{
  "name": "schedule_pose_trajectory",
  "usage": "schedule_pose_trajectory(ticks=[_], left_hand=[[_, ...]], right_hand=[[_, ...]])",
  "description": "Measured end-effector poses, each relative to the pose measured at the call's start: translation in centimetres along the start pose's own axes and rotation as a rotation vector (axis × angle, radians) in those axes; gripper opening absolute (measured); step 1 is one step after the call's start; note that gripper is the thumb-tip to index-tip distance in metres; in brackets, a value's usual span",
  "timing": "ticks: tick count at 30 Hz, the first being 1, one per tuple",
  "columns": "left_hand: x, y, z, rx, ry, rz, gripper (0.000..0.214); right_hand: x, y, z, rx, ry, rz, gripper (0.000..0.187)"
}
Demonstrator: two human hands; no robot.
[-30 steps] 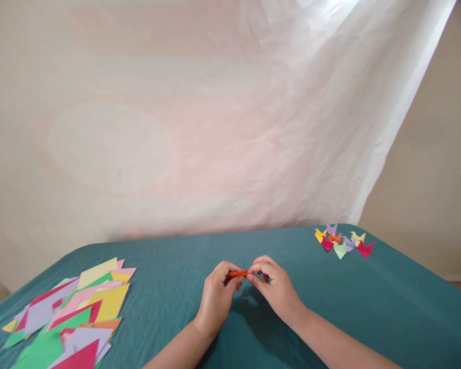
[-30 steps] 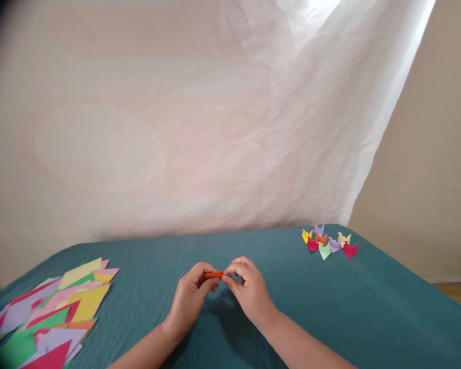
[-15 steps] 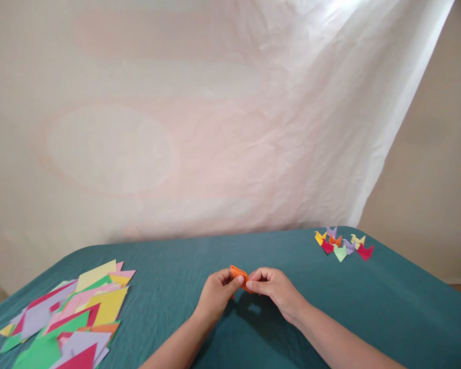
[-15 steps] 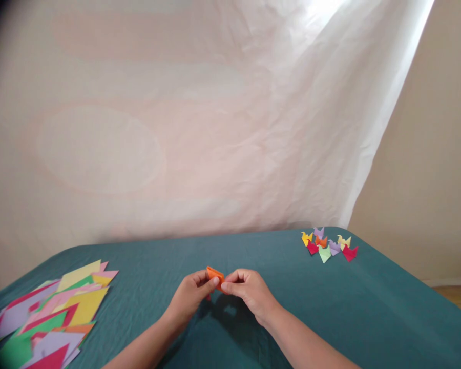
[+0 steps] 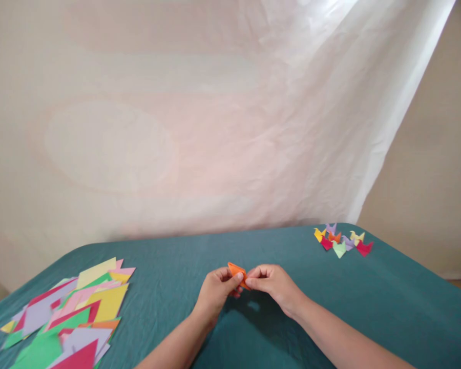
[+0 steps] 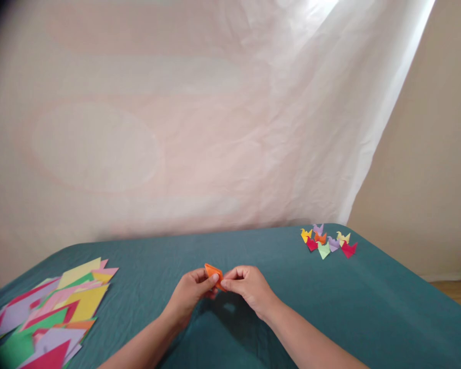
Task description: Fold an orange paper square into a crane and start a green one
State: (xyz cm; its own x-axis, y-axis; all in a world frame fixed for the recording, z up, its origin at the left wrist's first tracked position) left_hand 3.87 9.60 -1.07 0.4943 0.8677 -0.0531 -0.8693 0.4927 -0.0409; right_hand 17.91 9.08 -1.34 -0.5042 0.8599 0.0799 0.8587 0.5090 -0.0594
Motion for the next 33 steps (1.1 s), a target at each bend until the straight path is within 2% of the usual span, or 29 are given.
schedule_pose_trajectory(ticks=[6,19,24,26,29,33], left_hand=[[-0.1,0.3,-0.1,0.092,0.009,0.069,0.031],[-0.1,0.4,0.1,0.055,-0.015,0.078,0.032],[0.1,0.3,0.1,0.093,-0.018,0.032,0.032],[0.1,0.6,0.3,0.154,-0.038,0.055,0.03],[0.1,0.7,0.6,0.198,-0.072,0.095,0.023],[-0.1,-0.3,0.8,0.165,-0.105,0.039,0.02]], right_hand=[[0.0,-0.6,-0.9,-0.128,0.057,0.001,0.019],[-0.2,-0.4,0.3,0.037,-0.079,-0.015,0.024],[0.1,-0.3,0.6,0.006,-0.051,-0.012,0.027],[0.2,-0.1,0.6,-0.024,-0.024,0.0,0.026],[0.2,-0.1,0.0,-0.119,0.062,0.005,0.021],[0.1,-0.2,-0.6,-0.269,0.103,0.017,0.015]])
Point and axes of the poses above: each hand's wrist, its own x-axis towards the middle knuckle, its own y-axis out of the back of the hand, z = x × y, the point moved 6 cm from there along x, towards the middle knuckle, and after that the axes turned 15 degrees about -z, right-handed, at the moved point
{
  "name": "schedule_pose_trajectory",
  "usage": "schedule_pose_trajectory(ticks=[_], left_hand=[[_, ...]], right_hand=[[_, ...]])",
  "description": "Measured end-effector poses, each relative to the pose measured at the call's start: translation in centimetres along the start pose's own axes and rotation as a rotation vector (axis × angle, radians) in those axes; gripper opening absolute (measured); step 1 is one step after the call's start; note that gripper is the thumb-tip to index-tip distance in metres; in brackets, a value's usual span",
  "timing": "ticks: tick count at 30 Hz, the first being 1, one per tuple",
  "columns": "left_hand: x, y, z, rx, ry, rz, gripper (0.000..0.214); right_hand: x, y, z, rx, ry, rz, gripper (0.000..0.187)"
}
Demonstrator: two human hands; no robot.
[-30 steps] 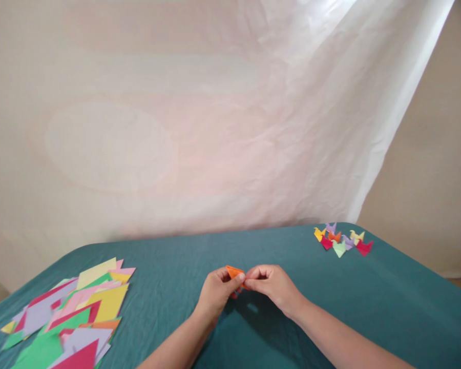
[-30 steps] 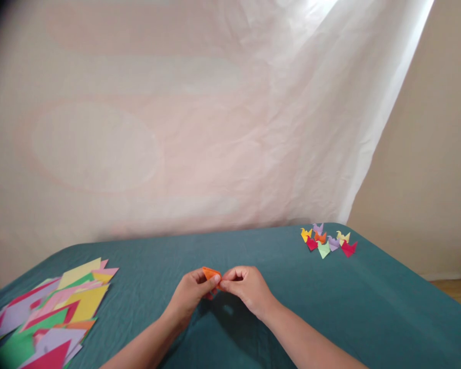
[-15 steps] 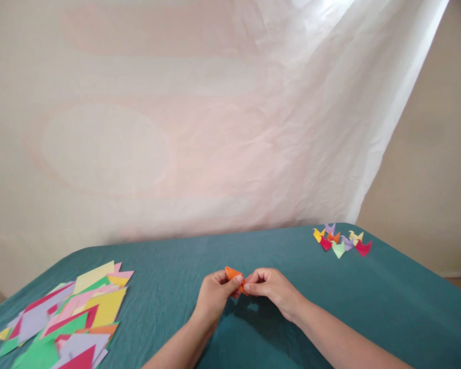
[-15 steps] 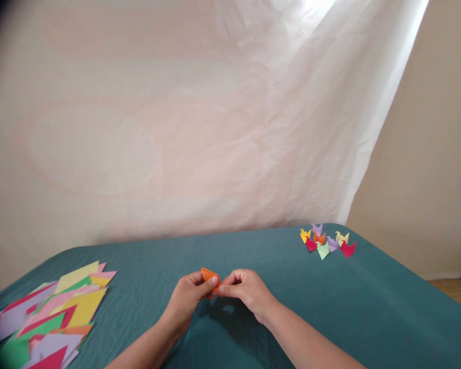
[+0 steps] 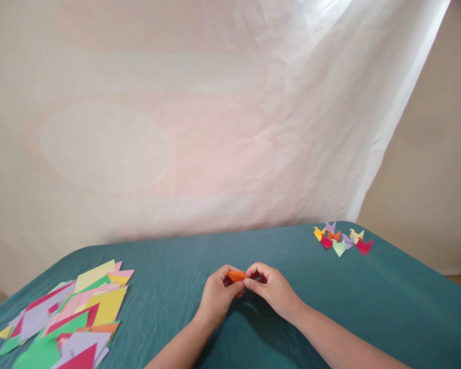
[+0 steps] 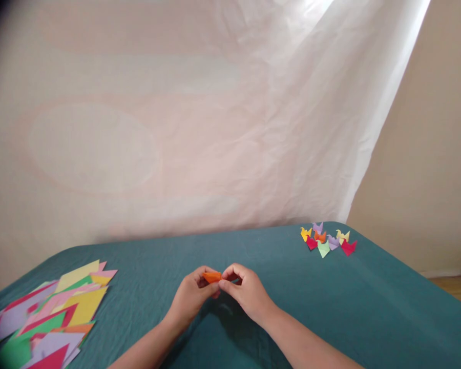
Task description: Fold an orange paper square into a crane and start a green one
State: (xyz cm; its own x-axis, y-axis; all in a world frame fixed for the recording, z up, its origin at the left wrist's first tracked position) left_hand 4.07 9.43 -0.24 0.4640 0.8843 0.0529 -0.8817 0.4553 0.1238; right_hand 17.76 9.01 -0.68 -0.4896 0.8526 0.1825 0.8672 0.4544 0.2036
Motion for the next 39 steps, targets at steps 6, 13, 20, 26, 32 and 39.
schedule_pose_trajectory(ticks=[6,13,20,26,32,39], left_hand=[[-0.8,0.4,2.6,0.352,-0.137,0.082,0.013],[-1.1,0.4,3.0,0.398,-0.134,0.078,0.019],[-1.1,0.5,2.1,0.268,-0.104,0.106,0.022],[-1.0,0.6,2.0,0.213,-0.069,0.117,0.025],[-0.7,0.3,1.8,0.194,-0.078,0.057,0.018],[-0.9,0.6,2.0,0.381,-0.055,0.09,0.016]], right_hand=[[-0.3,0.9,-0.7,-0.126,-0.018,0.114,0.011],[-0.3,0.8,-1.3,-0.155,0.035,0.119,0.011],[-0.2,0.9,-0.6,-0.071,0.028,0.134,0.012],[-0.2,0.8,-1.1,-0.006,0.079,0.134,0.012],[-0.3,0.5,-1.7,-0.113,0.102,0.139,0.01],[-0.2,0.4,-1.8,-0.184,0.093,0.124,0.001]])
Point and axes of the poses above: each hand's wrist, its own x-axis towards the middle knuckle, its own y-axis out of the back of the hand, z = x × y, the point moved 6 cm from there along x, towards the middle knuckle, and after that the axes turned 15 degrees about -z, right-handed, at the moved point
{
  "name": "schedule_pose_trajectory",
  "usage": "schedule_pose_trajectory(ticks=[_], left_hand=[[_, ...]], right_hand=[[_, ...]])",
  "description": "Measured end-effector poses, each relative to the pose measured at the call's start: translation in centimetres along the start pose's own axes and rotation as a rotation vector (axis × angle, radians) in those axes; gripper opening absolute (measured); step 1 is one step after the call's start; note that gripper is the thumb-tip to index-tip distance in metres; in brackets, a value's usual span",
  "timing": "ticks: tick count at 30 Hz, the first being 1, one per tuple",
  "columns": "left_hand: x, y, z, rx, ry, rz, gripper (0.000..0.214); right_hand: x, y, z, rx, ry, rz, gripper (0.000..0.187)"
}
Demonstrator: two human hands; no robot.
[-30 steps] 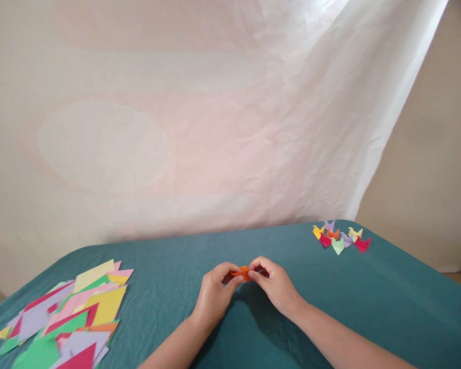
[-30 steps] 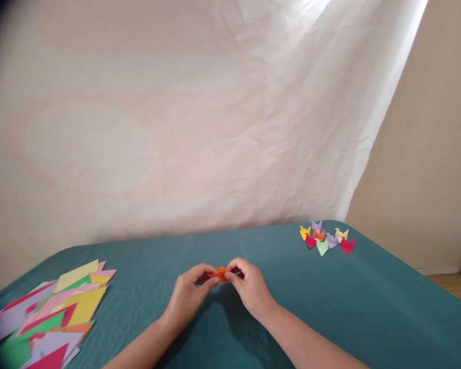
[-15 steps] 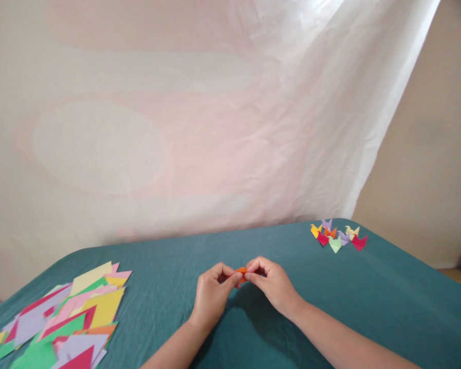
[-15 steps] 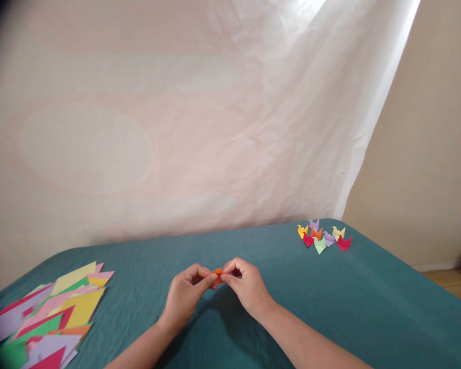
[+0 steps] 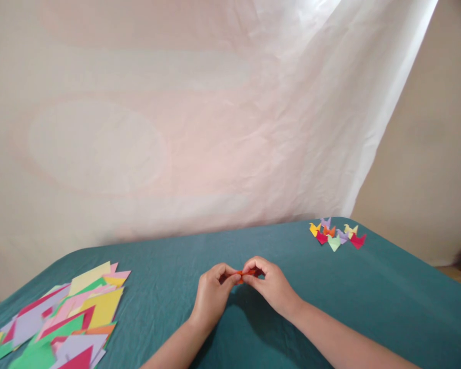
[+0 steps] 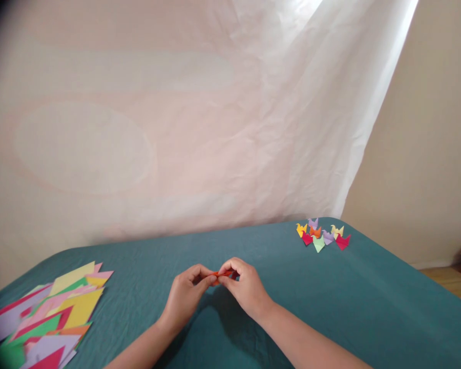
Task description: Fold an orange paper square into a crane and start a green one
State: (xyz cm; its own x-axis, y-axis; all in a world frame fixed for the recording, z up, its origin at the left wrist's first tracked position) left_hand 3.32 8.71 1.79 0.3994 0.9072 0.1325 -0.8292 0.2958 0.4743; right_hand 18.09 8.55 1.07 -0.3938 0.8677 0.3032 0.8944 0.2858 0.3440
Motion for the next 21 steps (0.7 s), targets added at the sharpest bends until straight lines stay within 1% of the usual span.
schedule_pose_trajectory(ticks=[3,7,9,12,14,17,19,21], left_hand=[[0.1,0.3,0.0,-0.021,0.004,0.029,0.016],[0.2,0.8,0.0,0.014,-0.004,0.085,0.014],[0.0,1.1,0.2,0.028,-0.016,0.128,0.014],[-0.3,1.2,0.9,0.051,-0.07,0.169,0.013],[-0.5,1.0,1.4,0.085,-0.127,0.158,0.012],[-0.7,0.4,1.8,0.127,-0.193,0.114,0.01],[-0.8,0.2,1.7,0.129,-0.2,0.099,0.009],[-0.7,0.2,1.5,0.108,-0.174,0.092,0.008]], right_hand=[[0.0,0.2,0.3,0.01,-0.022,0.003,0.001],[0.0,0.8,1.3,0.092,-0.083,0.038,0.006],[0.0,1.0,1.5,0.158,-0.077,0.053,0.011],[0.1,0.6,1.3,0.213,-0.05,0.007,0.022],[0.1,0.1,1.1,0.196,-0.062,-0.027,0.022],[0.0,-0.3,0.9,0.136,-0.071,-0.035,0.012],[0.0,-0.4,0.9,0.122,-0.078,-0.027,0.01],[-0.1,-0.3,1.1,0.133,-0.092,-0.017,0.01]])
Point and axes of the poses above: each hand's wrist, its own x-axis towards the middle knuckle, its own y-axis out of the back of the hand, z = x × y, the point moved 6 cm from there along x, towards the middle knuckle, and after that the axes turned 15 degrees about -z, right-handed, at the moved point
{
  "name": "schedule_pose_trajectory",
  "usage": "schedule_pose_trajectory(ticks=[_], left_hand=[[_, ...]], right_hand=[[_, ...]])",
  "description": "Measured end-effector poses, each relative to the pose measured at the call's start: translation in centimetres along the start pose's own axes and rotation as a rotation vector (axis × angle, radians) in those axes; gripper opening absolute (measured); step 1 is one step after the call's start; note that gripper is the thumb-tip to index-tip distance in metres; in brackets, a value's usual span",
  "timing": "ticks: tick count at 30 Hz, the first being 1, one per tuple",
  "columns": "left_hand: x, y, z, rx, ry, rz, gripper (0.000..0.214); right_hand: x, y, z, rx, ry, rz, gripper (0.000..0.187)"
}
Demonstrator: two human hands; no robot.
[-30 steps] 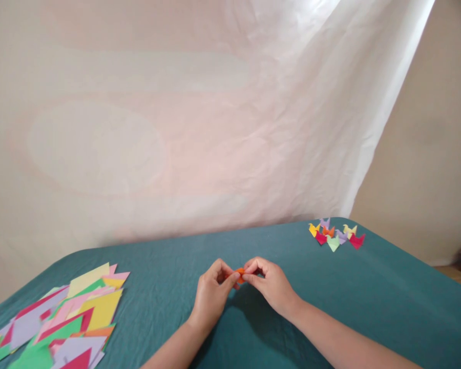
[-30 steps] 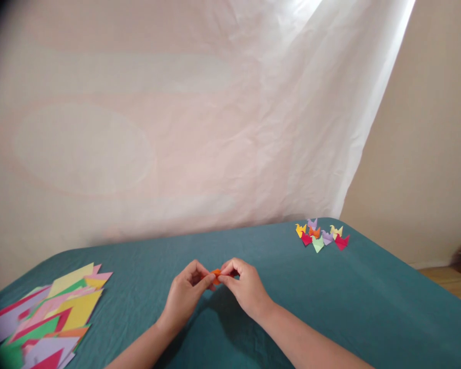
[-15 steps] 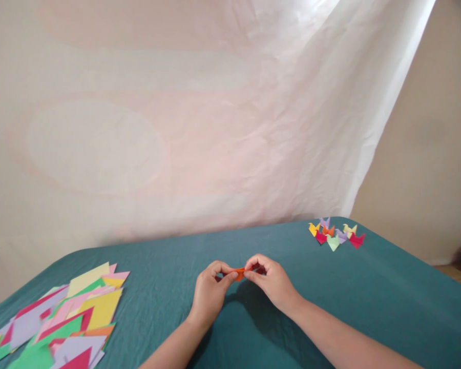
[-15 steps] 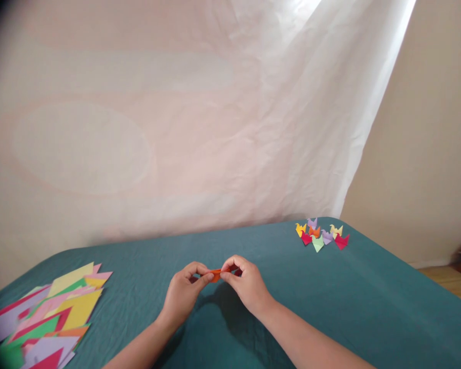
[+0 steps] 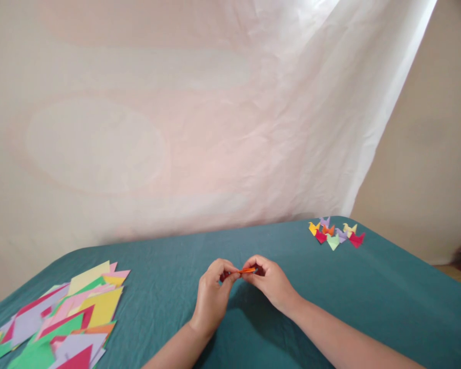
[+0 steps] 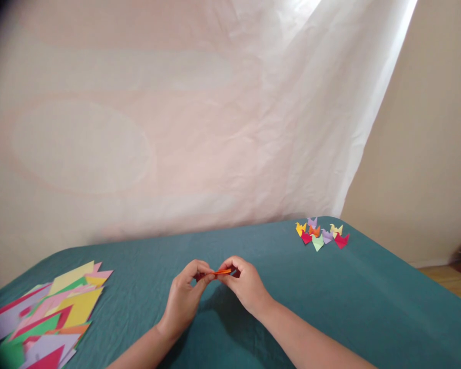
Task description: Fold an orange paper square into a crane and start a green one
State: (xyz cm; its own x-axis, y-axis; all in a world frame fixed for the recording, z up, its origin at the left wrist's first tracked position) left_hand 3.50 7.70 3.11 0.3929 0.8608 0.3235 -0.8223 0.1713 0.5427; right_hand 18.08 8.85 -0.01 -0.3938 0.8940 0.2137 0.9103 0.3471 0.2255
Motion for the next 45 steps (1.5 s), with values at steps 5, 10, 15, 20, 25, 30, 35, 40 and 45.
schedule_pose_trajectory(ticks=[5,10,15,20,25,30,35,40,45], left_hand=[[0.3,-0.4,-0.4,-0.087,0.109,-0.044,0.008],[0.1,-1.2,-1.0,-0.188,0.154,-0.106,0.021],[0.3,-1.5,-1.9,-0.321,0.154,-0.125,0.024],[0.3,-1.2,-2.0,-0.344,0.155,-0.053,0.017],[0.1,-0.8,-1.5,-0.278,0.157,-0.019,0.014],[0.2,-0.6,-1.3,-0.217,0.169,-0.008,0.016],[0.1,-1.0,-1.4,-0.226,0.163,-0.031,0.017],[0.1,-0.9,-1.2,-0.233,0.122,-0.016,0.016],[0.2,-0.7,-0.6,-0.231,0.092,-0.005,0.015]], right_hand=[[-0.1,0.4,-0.4,0.012,0.021,0.004,0.012],[-0.1,0.3,-0.7,0.004,0.024,-0.012,0.011],[0.0,0.3,-0.4,0.052,0.026,-0.034,0.013],[-0.2,0.2,-1.1,-0.044,0.059,-0.026,0.012],[-0.2,-0.1,-1.5,-0.089,0.05,-0.019,0.012],[-0.3,0.0,-1.5,-0.1,0.051,0.009,0.014],[-0.4,0.0,-1.4,-0.101,0.055,0.028,0.015],[-0.6,-0.1,-1.7,-0.123,0.087,0.038,0.015],[-0.7,-0.2,-1.7,-0.051,0.066,0.047,0.014]])
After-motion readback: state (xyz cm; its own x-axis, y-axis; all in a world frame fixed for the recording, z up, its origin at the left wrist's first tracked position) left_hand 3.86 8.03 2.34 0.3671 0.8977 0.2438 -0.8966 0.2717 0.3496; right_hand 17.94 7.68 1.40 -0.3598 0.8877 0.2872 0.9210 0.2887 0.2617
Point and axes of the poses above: each hand's wrist, its own x-axis towards the middle knuckle, its own y-axis out of the back of the hand, z = x × y, the point moved 6 cm from there along x, towards the middle knuckle, and after that the axes turned 15 degrees about -z, right-handed, at the moved point
